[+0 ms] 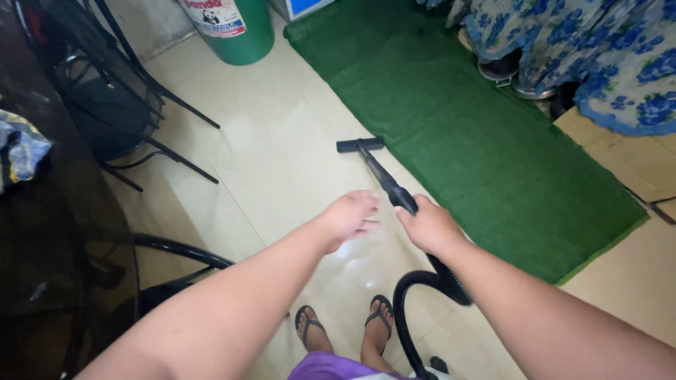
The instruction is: Vacuuming the tiled floor around a dining table and kitchen area.
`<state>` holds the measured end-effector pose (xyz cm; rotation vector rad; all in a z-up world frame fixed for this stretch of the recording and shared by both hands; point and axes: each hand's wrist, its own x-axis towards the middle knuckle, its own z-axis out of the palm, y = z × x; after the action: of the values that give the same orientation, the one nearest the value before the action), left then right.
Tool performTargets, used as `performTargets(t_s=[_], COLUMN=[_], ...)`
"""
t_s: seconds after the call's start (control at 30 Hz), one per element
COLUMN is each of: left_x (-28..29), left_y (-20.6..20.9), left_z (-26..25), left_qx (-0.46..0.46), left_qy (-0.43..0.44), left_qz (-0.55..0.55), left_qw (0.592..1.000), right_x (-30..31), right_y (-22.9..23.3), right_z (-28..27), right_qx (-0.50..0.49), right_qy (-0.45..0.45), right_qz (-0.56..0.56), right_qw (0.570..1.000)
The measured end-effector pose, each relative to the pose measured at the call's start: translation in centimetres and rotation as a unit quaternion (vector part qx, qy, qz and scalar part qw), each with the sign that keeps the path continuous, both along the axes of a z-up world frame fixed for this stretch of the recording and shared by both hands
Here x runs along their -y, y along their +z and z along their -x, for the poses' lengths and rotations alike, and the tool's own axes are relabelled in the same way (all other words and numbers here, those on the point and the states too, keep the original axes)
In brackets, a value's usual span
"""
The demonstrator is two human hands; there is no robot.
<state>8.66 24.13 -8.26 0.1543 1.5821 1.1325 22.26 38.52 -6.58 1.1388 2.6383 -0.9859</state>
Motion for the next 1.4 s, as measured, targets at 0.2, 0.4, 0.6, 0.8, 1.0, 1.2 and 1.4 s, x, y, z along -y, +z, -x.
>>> performTargets(t_s=[0.2, 0.4, 0.6, 0.8, 1.0, 1.2, 1.4], left_x=[6.2, 8.6, 10.0, 10.4, 10.9, 12.1, 12.5], left_y=[4.5, 8.2, 8.0, 9.6, 10.6, 12.0, 11.8], left_z=[-1.1, -3.3, 0.7, 8.1, 17.3, 22.8, 25.9], left_qx=[0.001, 0.023, -0.005, 0.044, 0.012, 0.008, 0.016], left_qy=[0.112, 0.172, 0.163, 0.254, 0.254, 0.26, 0.242], left_qz=[0.003, 0.018, 0.001, -0.152, -0.201, -0.207, -0.207], left_qw=[0.994, 0.985, 0.987, 0.954, 0.946, 0.943, 0.948], right_x=[2.0, -3.4, -2.2, -1.6, 0.6, 7.7, 2.4], right_y=[5.8, 0.5, 2.6, 1.9, 4.0, 10.1, 2.5], right_z=[-1.5, 0.1, 3.0, 10.4, 16.8, 15.9, 18.5], right_qx=[0.058, 0.015, 0.003, -0.008, 0.017, 0.097, 0.082], right_qy=[0.003, -0.015, -0.031, -0.029, -0.031, 0.069, 0.048], right_qz=[0.15, 0.194, 0.222, 0.212, 0.146, 0.161, 0.158], right_qw=[0.987, 0.981, 0.975, 0.977, 0.989, 0.98, 0.983])
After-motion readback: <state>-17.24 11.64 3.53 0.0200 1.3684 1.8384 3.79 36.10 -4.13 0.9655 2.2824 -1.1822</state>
